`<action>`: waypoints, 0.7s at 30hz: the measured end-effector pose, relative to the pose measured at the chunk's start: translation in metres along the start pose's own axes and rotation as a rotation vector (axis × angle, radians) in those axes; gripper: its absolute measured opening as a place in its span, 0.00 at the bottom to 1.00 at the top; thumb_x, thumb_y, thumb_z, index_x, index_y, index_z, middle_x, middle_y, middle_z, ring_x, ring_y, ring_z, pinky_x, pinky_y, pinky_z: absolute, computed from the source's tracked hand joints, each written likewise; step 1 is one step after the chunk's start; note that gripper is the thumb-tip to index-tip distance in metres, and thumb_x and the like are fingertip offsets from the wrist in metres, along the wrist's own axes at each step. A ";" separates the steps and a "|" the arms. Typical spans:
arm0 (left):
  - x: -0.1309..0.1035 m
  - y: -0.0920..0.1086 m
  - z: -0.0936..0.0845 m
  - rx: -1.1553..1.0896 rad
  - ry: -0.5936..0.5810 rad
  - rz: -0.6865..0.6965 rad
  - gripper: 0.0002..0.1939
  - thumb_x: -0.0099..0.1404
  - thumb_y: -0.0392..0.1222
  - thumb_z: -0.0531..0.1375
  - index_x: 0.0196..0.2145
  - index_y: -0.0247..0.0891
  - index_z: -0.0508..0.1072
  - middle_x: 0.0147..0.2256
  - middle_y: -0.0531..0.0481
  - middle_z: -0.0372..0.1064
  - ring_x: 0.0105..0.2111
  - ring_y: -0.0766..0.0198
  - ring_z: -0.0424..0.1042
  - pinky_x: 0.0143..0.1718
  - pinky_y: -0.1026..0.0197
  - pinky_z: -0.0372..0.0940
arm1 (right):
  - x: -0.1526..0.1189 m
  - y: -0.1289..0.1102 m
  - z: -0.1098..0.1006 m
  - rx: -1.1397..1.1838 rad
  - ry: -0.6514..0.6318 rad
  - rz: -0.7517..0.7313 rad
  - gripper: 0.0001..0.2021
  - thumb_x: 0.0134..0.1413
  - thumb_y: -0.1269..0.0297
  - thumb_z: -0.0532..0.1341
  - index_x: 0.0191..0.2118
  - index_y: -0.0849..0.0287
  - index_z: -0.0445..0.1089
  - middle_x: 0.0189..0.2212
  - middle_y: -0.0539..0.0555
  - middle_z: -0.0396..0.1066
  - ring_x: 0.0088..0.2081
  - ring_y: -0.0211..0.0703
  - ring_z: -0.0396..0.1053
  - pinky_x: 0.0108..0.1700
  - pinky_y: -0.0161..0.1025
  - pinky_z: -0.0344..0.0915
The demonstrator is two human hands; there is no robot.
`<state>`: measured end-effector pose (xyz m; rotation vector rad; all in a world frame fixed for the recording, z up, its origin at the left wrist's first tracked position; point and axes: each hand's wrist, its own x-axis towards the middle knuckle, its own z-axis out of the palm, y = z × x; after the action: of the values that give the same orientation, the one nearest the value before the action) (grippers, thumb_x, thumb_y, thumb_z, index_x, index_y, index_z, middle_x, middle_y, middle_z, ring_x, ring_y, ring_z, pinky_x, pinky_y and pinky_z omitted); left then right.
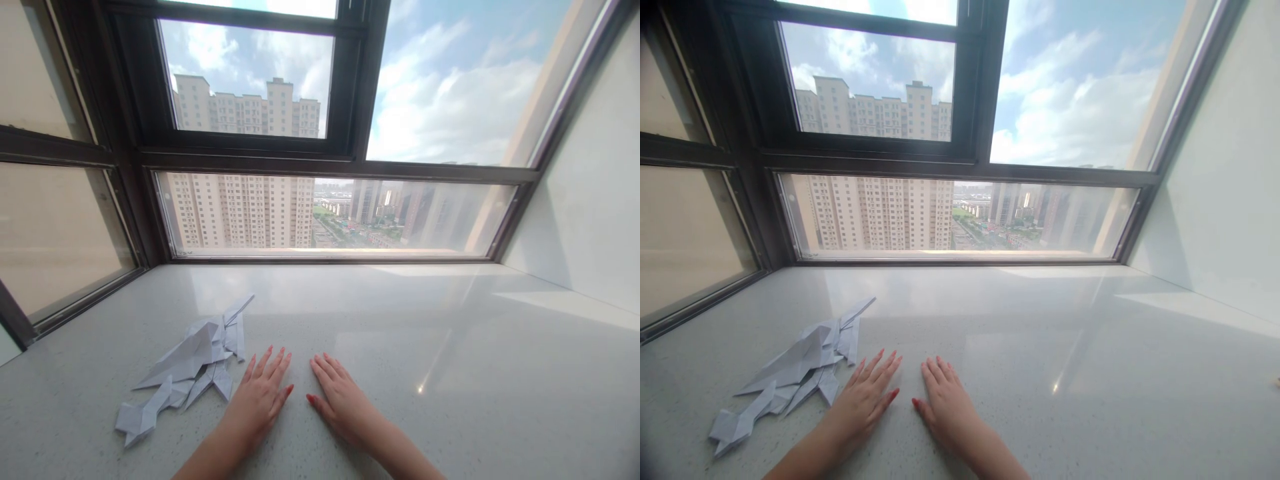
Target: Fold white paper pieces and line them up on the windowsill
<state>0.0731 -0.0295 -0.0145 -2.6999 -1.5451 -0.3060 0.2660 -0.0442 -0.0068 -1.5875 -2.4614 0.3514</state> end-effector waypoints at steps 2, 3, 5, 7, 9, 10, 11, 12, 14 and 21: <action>0.005 -0.007 -0.006 0.114 0.036 -0.107 0.24 0.63 0.48 0.44 0.55 0.39 0.55 0.57 0.45 0.50 0.56 0.52 0.47 0.53 0.48 0.49 | 0.000 -0.001 -0.001 -0.004 -0.011 0.001 0.30 0.55 0.51 0.43 0.58 0.69 0.49 0.58 0.62 0.49 0.59 0.52 0.43 0.58 0.46 0.43; 0.007 -0.011 -0.009 0.179 0.049 -0.182 0.24 0.62 0.46 0.46 0.55 0.37 0.56 0.56 0.42 0.50 0.56 0.50 0.48 0.52 0.48 0.49 | 0.000 -0.001 -0.001 -0.005 -0.016 0.001 0.30 0.55 0.51 0.43 0.58 0.69 0.49 0.58 0.62 0.49 0.59 0.52 0.43 0.58 0.46 0.43; 0.012 -0.019 -0.015 0.284 0.038 -0.326 0.24 0.60 0.42 0.48 0.53 0.29 0.58 0.55 0.33 0.52 0.54 0.46 0.52 0.51 0.47 0.50 | 0.000 -0.002 -0.002 -0.005 -0.021 0.003 0.30 0.55 0.52 0.44 0.58 0.69 0.49 0.58 0.62 0.49 0.59 0.53 0.43 0.58 0.46 0.43; 0.016 -0.027 -0.020 0.326 0.001 -0.404 0.24 0.60 0.39 0.48 0.52 0.23 0.59 0.52 0.26 0.54 0.51 0.44 0.58 0.49 0.47 0.53 | 0.000 -0.002 -0.002 -0.004 -0.025 0.007 0.30 0.55 0.53 0.46 0.58 0.70 0.49 0.58 0.63 0.49 0.59 0.53 0.43 0.58 0.46 0.42; 0.020 -0.033 -0.022 0.325 -0.023 -0.425 0.22 0.61 0.36 0.47 0.51 0.20 0.60 0.50 0.23 0.57 0.47 0.46 0.63 0.46 0.49 0.56 | 0.001 -0.001 -0.001 0.003 -0.024 0.009 0.29 0.55 0.54 0.46 0.58 0.70 0.49 0.58 0.63 0.48 0.59 0.53 0.42 0.58 0.46 0.42; 0.022 -0.034 -0.022 0.321 -0.027 -0.426 0.21 0.61 0.35 0.47 0.51 0.20 0.60 0.48 0.23 0.59 0.45 0.47 0.65 0.44 0.51 0.57 | 0.001 -0.001 0.000 0.010 -0.021 0.009 0.29 0.55 0.54 0.46 0.58 0.70 0.49 0.58 0.63 0.48 0.59 0.53 0.42 0.58 0.47 0.42; 0.023 -0.034 -0.021 0.318 -0.030 -0.425 0.21 0.61 0.33 0.46 0.50 0.20 0.60 0.47 0.24 0.61 0.44 0.48 0.66 0.43 0.51 0.58 | 0.001 -0.001 0.001 0.018 -0.015 0.007 0.29 0.55 0.53 0.46 0.58 0.69 0.49 0.58 0.63 0.48 0.59 0.54 0.42 0.58 0.47 0.42; 0.023 -0.034 -0.021 0.316 -0.033 -0.424 0.20 0.60 0.31 0.46 0.50 0.21 0.61 0.45 0.24 0.63 0.43 0.48 0.67 0.43 0.52 0.59 | 0.001 0.000 0.002 0.027 -0.007 0.006 0.29 0.55 0.53 0.45 0.58 0.69 0.49 0.58 0.63 0.48 0.59 0.54 0.42 0.58 0.48 0.42; 0.024 -0.031 -0.020 0.312 -0.037 -0.418 0.21 0.58 0.27 0.46 0.50 0.21 0.61 0.42 0.25 0.66 0.41 0.49 0.68 0.42 0.52 0.59 | 0.001 0.001 0.004 0.039 0.012 0.000 0.29 0.55 0.53 0.45 0.57 0.69 0.50 0.58 0.63 0.49 0.59 0.53 0.42 0.58 0.48 0.41; 0.019 -0.019 -0.028 0.256 -0.040 -0.341 0.23 0.55 0.21 0.45 0.48 0.24 0.64 0.33 0.32 0.71 0.37 0.54 0.71 0.48 0.50 0.54 | 0.003 0.003 0.005 0.070 0.031 -0.004 0.28 0.54 0.54 0.47 0.56 0.68 0.52 0.57 0.62 0.50 0.58 0.54 0.43 0.58 0.48 0.42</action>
<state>0.0621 -0.0065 0.0147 -2.2625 -1.9075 -0.0509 0.2665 -0.0411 -0.0123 -1.5481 -2.4018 0.4043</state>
